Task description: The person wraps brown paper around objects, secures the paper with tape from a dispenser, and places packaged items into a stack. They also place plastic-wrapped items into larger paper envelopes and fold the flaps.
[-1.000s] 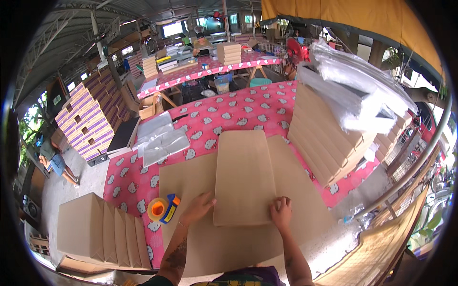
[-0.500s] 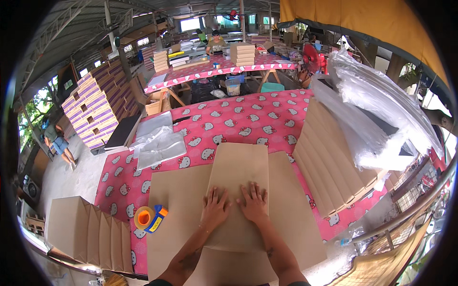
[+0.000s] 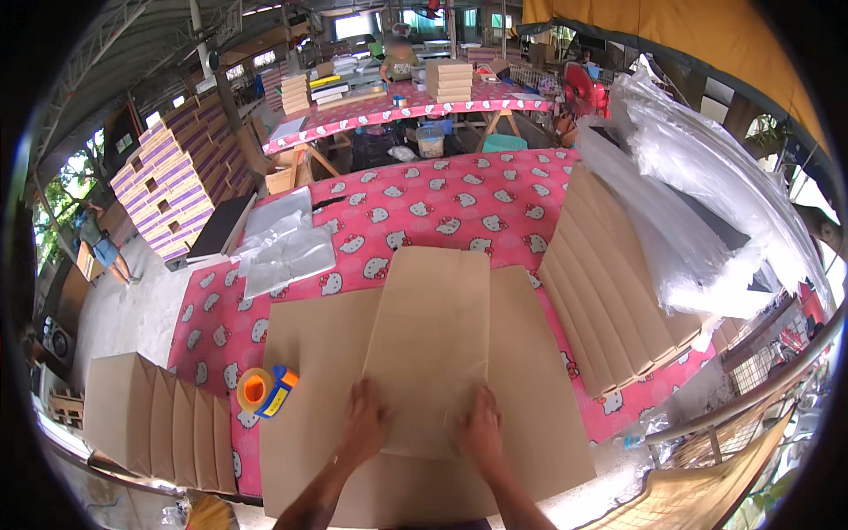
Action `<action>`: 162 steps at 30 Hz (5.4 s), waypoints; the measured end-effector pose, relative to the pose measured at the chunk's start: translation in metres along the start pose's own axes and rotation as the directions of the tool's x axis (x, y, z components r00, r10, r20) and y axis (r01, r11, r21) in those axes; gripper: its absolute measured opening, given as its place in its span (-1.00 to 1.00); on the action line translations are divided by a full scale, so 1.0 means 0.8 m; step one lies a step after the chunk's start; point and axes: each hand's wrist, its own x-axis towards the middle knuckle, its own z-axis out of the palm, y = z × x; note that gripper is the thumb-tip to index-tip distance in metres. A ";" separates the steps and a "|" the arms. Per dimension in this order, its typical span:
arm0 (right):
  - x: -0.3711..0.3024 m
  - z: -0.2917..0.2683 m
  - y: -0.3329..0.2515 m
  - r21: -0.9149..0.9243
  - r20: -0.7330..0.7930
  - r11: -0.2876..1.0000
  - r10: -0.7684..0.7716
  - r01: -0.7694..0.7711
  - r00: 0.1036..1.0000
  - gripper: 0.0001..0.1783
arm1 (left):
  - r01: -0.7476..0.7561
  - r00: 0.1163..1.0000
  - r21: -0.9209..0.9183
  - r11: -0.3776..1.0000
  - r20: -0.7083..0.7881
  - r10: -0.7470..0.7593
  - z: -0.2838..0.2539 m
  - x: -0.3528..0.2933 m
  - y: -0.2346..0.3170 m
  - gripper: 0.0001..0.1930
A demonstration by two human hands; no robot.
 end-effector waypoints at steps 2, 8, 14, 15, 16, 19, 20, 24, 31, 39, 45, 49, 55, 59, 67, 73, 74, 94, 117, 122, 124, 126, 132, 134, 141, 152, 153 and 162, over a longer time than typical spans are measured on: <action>-0.018 0.015 0.016 0.277 -0.038 0.954 0.131 -0.115 0.991 -0.30 | 0.440 0.895 -0.335 0.833 0.240 -0.376 -0.032 -0.046 -0.022 -0.39; 0.032 0.021 0.025 0.342 -0.216 0.939 0.056 0.022 0.975 -0.46 | 0.421 0.907 -0.262 0.868 0.151 -0.394 -0.030 0.018 -0.040 -0.54; 0.242 0.040 0.047 0.405 -0.178 0.914 0.094 -0.014 0.979 -0.45 | 0.274 0.958 -0.160 0.948 -0.038 -0.283 0.046 0.222 -0.106 -0.49; 0.267 0.039 0.050 0.401 -0.207 0.916 0.091 -0.001 0.974 -0.45 | 0.260 0.963 -0.171 0.950 -0.034 -0.269 0.047 0.252 -0.105 -0.49; 0.281 0.039 0.053 0.402 -0.199 0.915 0.112 -0.023 0.974 -0.45 | 0.249 0.965 -0.180 0.952 -0.034 -0.259 0.047 0.272 -0.101 -0.49; 0.285 0.034 0.073 0.414 -0.222 0.910 0.137 -0.034 0.965 -0.44 | 0.340 0.939 -0.066 0.938 0.074 -0.335 0.036 0.280 -0.069 -0.50; 0.271 0.035 0.080 0.421 -0.247 0.907 0.112 0.003 0.963 -0.44 | 0.271 0.962 -0.039 0.962 0.050 -0.269 0.043 0.270 -0.069 -0.51; 0.179 0.041 0.020 0.428 -0.163 0.903 0.038 0.036 0.986 -0.45 | 0.122 0.986 0.137 0.983 -0.130 -0.104 0.044 0.145 -0.141 -0.53; 0.011 0.009 0.022 0.453 -0.069 0.888 0.120 -0.076 0.990 -0.48 | 0.262 0.948 0.085 0.961 0.165 -0.273 -0.036 -0.016 -0.054 -0.58; 0.205 0.029 0.049 0.468 -0.254 0.879 0.039 0.087 0.966 -0.50 | 0.289 0.950 0.016 0.957 0.117 -0.289 -0.016 0.135 -0.037 -0.57; 0.333 0.035 0.061 0.459 -0.282 0.887 0.103 0.040 0.954 -0.50 | 0.243 0.969 0.011 0.970 -0.060 -0.242 0.048 0.310 -0.060 -0.58; 0.307 0.032 0.042 0.459 -0.214 0.888 0.141 -0.028 0.967 -0.49 | 0.266 0.957 -0.069 0.961 -0.100 -0.272 0.055 0.297 -0.079 -0.59; 0.154 0.031 0.041 0.436 -0.173 0.900 0.098 -0.013 0.980 -0.42 | 0.296 0.955 -0.062 0.953 0.002 -0.297 0.030 0.135 -0.073 -0.58; 0.033 0.013 0.018 0.452 -0.107 0.890 0.122 -0.061 0.987 -0.44 | 0.331 0.935 0.110 0.937 0.094 -0.341 -0.006 -0.003 -0.052 -0.59; 0.027 0.014 0.016 0.492 -0.086 0.868 0.130 -0.071 0.988 -0.48 | 0.219 0.965 0.093 0.971 0.125 -0.230 -0.041 -0.022 -0.045 -0.68; 0.206 0.037 0.057 0.412 -0.281 0.911 0.102 0.024 0.954 -0.56 | 0.226 0.966 0.082 0.971 0.111 -0.234 -0.005 0.134 -0.044 -0.67; 0.234 0.039 0.052 0.410 -0.288 0.911 0.085 0.043 0.954 -0.57 | 0.203 0.976 0.080 0.976 0.059 -0.208 0.012 0.167 -0.057 -0.68; 0.018 0.012 0.019 0.335 -0.101 0.935 0.158 -0.116 0.982 -0.49 | 0.131 0.985 0.087 0.988 0.101 -0.139 -0.006 -0.026 -0.093 -0.61; 0.321 0.017 0.042 0.298 -0.073 0.929 0.251 -0.219 0.965 -0.50 | 0.236 0.971 -0.158 0.959 0.015 -0.237 0.065 0.347 -0.100 -0.58; 0.375 0.020 0.070 0.400 -0.121 0.900 0.237 -0.172 0.964 -0.48 | 0.245 0.968 -0.292 0.924 0.014 -0.252 0.064 0.353 -0.085 -0.62; 0.382 0.028 0.064 0.402 -0.092 0.896 0.245 -0.189 0.965 -0.45 | 0.260 0.961 -0.353 0.899 0.009 -0.275 0.063 0.348 -0.100 -0.63; 0.387 0.030 0.066 0.374 -0.069 0.898 0.277 -0.233 0.958 -0.42 | 0.249 0.963 -0.381 0.890 0.002 -0.269 0.065 0.351 -0.103 -0.62; 0.313 0.046 0.067 0.341 -0.110 0.939 0.097 -0.054 0.989 -0.41 | 0.287 0.955 -0.242 0.927 0.003 -0.295 0.067 0.288 -0.106 -0.58; 0.233 0.043 0.073 0.403 -0.090 0.914 0.092 -0.048 0.992 -0.38 | 0.324 0.946 -0.234 0.917 0.100 -0.309 0.043 0.216 -0.090 -0.60; -0.002 0.020 0.034 0.501 -0.033 0.852 0.195 -0.153 0.980 -0.39 | 0.187 0.974 -0.375 0.908 -0.050 -0.221 -0.020 -0.019 -0.071 -0.63; 0.160 0.010 0.022 0.567 -0.023 0.809 0.206 -0.157 0.978 -0.41 | 0.353 0.933 -0.390 0.850 0.079 -0.351 0.012 0.152 -0.070 -0.62; 0.190 0.011 0.024 0.532 -0.065 0.836 0.203 -0.138 0.977 -0.41 | 0.252 0.956 -0.400 0.881 -0.041 -0.292 0.025 0.188 -0.078 -0.61; 0.376 0.025 0.048 0.697 0.053 0.695 0.193 -0.175 0.980 -0.37 | 0.227 0.966 -0.468 0.854 -0.002 -0.258 0.078 0.367 -0.129 -0.61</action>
